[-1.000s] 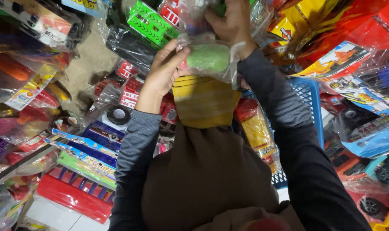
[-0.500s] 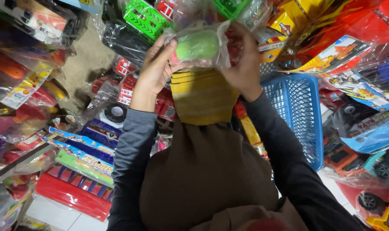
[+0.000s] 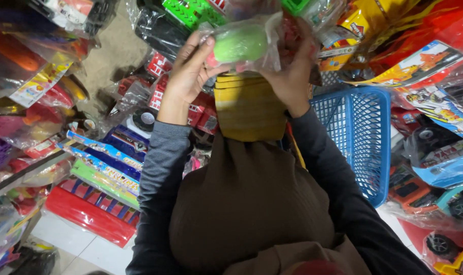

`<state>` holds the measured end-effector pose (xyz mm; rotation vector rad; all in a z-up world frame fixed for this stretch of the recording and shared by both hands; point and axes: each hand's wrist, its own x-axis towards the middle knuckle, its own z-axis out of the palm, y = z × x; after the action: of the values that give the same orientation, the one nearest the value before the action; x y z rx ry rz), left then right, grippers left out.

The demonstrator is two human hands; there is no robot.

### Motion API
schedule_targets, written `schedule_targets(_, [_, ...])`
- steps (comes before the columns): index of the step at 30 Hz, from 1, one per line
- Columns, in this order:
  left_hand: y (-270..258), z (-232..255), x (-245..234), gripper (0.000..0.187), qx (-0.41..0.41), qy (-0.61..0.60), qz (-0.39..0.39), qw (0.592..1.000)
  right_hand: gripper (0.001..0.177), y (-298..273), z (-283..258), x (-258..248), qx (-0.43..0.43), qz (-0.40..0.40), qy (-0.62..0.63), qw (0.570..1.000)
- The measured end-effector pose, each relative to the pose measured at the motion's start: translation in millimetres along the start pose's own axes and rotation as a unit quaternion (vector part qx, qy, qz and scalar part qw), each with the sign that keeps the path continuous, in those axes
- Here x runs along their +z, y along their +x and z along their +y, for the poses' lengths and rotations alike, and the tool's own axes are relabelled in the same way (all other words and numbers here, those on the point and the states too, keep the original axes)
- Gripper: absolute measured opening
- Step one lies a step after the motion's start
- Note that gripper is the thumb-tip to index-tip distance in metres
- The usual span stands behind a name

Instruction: Picking up and examining various packaged toys from store shelves and placing them into a shopping basket.

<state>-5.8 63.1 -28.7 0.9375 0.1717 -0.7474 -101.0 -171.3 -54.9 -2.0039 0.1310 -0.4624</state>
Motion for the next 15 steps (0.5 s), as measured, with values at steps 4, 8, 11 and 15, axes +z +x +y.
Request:
schedule_targets(4, [-21, 16, -19, 0.032, 0.048, 0.030, 0.057, 0.997, 0.102, -3, -9, 0, 0.089, -0.035, 0.101, 0.990])
schedule_targets(8, [-41, 23, -40, 0.022, 0.104, 0.101, 0.092, 0.985, 0.109, 1, -30, -2, 0.053, -0.041, -0.059, 0.996])
schedule_targets(11, [-50, 24, -47, 0.021, 0.098, 0.154, 0.169, 0.969, 0.109, 0, -27, 0, 0.144, -0.067, -0.076, 0.984])
schedule_targets(15, [-51, 17, -51, 0.026, 0.074, 0.196, 0.205, 0.956, 0.097, -21, 11, 2, 0.045, -0.057, 0.001, 0.997])
